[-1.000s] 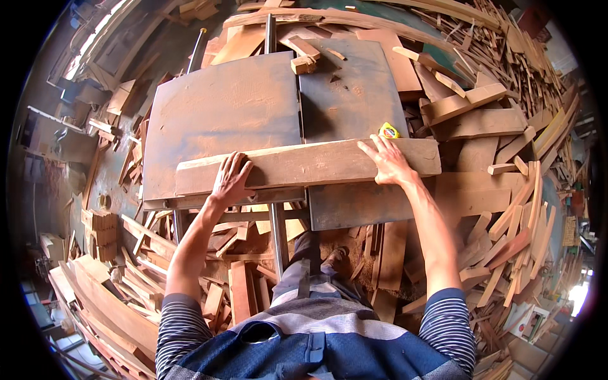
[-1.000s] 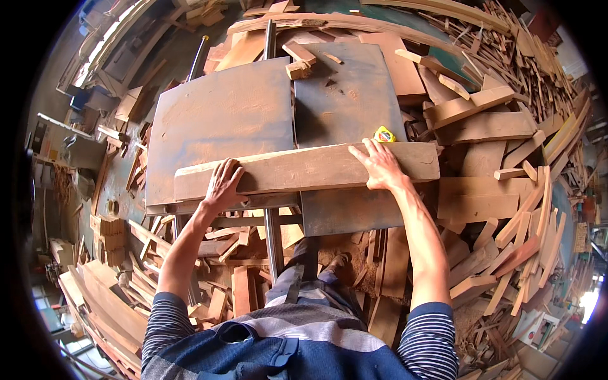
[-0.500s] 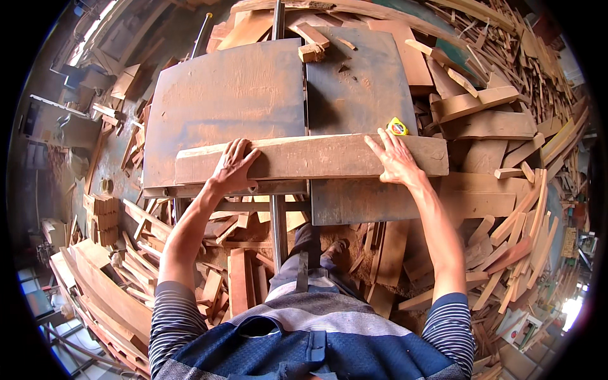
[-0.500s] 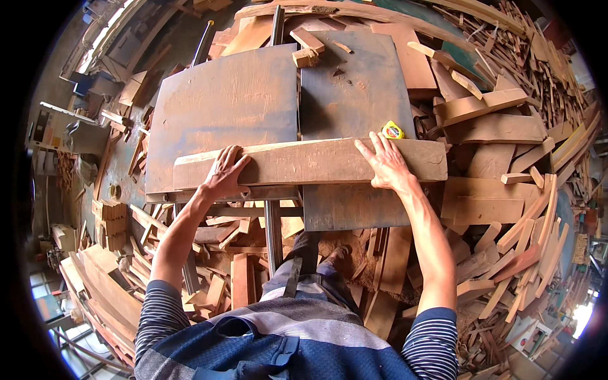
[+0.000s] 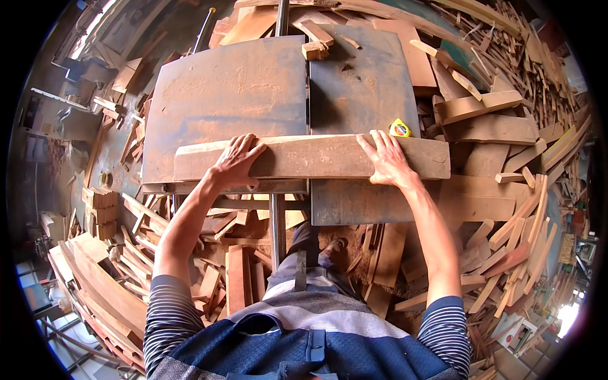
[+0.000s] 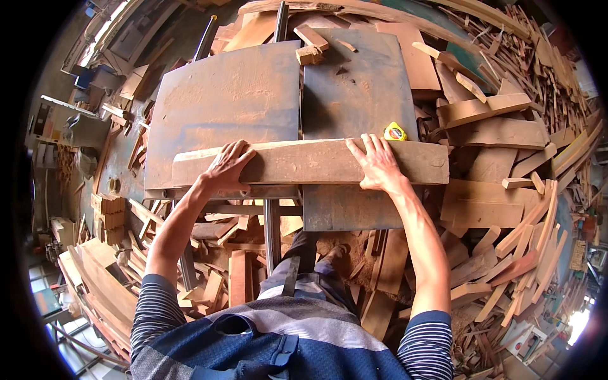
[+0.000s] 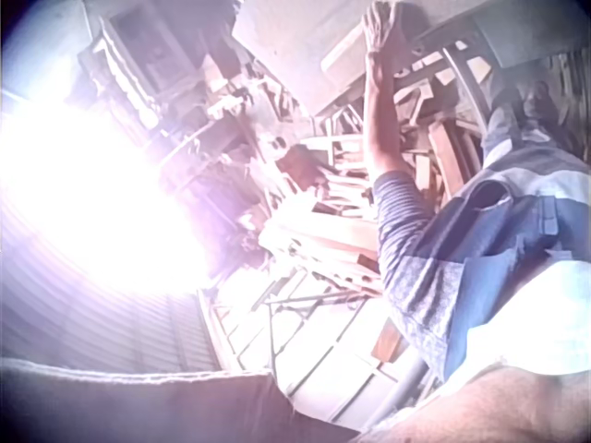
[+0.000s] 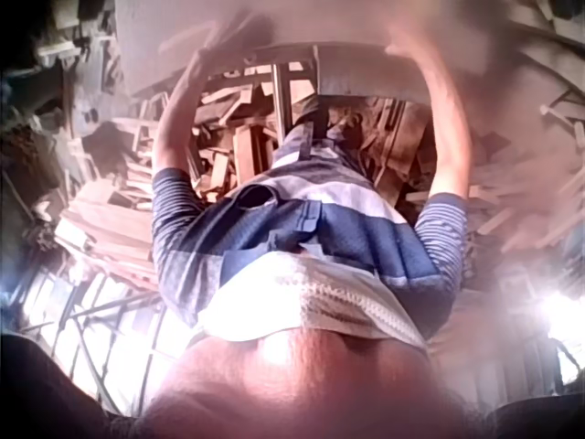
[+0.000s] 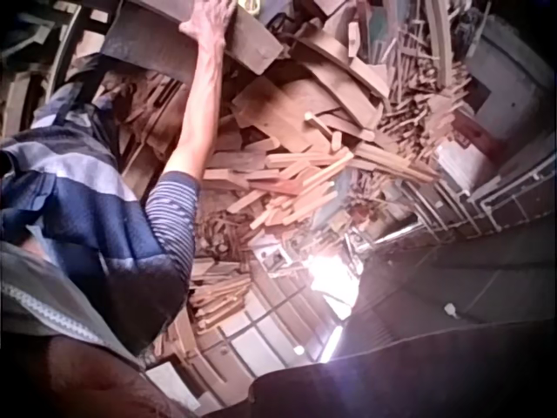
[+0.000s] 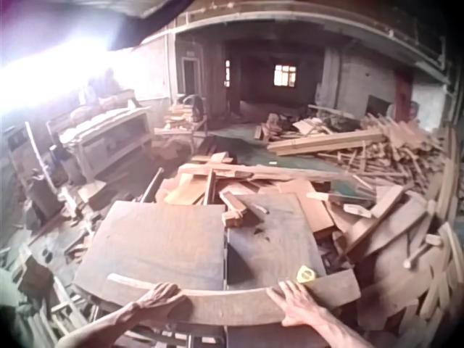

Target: The person measures lengths of wood using a tape measure and moves various wooden boards around a table saw in a workshop environment.

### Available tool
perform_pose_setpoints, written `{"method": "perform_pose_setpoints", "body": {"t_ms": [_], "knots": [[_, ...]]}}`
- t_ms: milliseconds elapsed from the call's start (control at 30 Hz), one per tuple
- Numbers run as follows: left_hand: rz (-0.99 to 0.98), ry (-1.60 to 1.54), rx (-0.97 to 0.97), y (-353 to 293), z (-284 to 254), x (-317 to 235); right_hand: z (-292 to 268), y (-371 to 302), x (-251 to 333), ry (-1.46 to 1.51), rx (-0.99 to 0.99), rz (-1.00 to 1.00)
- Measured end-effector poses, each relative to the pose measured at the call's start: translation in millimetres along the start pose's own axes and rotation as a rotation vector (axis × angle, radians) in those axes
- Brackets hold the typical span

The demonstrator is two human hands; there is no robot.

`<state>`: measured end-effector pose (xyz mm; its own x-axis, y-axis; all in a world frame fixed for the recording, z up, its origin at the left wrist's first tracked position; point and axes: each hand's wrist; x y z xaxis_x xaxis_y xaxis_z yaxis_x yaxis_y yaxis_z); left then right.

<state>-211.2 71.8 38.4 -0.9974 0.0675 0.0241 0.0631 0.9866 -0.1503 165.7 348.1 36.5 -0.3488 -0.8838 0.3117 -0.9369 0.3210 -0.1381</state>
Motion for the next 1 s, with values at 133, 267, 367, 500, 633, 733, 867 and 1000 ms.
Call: {"method": "perform_pose_setpoints", "body": {"t_ms": [133, 267, 367, 500, 633, 733, 867, 1000], "knots": [[0.001, 0.000, 0.036, 0.5, -5.4, 0.2, -1.0, -0.4, -0.8, 0.018, -0.042, -0.039], [0.008, 0.065, 0.045, 1.1, -2.9, -0.3, -4.2, -0.9, -0.1, 0.028, -0.028, -0.034], [-0.004, 0.070, 0.077, 5.5, -3.9, -2.8, -6.6, -3.0, -3.3, 0.026, -0.018, -0.021], [-0.005, 0.059, 0.074, 9.1, -3.7, -11.1, -7.6, -9.2, -8.7, 0.020, -0.014, -0.010], [-0.010, 0.040, 0.077, 8.8, -7.4, -8.2, -9.6, -4.7, -6.1, 0.009, 0.002, 0.006], [-0.008, 0.038, 0.094, 6.9, -9.8, -9.2, -7.9, -5.7, -1.4, 0.021, 0.007, 0.015], [-0.009, 0.023, 0.111, 1.7, -9.1, -5.2, -3.4, -3.4, 2.4, 0.024, 0.009, 0.018], [-0.020, 0.044, 0.096, 3.5, -10.4, -4.8, -6.3, -1.5, 0.0, 0.027, 0.020, 0.020]]}}
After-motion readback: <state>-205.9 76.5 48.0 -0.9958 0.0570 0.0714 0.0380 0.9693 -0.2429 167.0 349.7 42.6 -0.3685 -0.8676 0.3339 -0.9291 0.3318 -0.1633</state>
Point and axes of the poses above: each hand's wrist, its own y-axis towards the middle knuckle, its own z-axis out of the palm, x = y × z, and after that the axes turned 14 degrees about y, right-handed
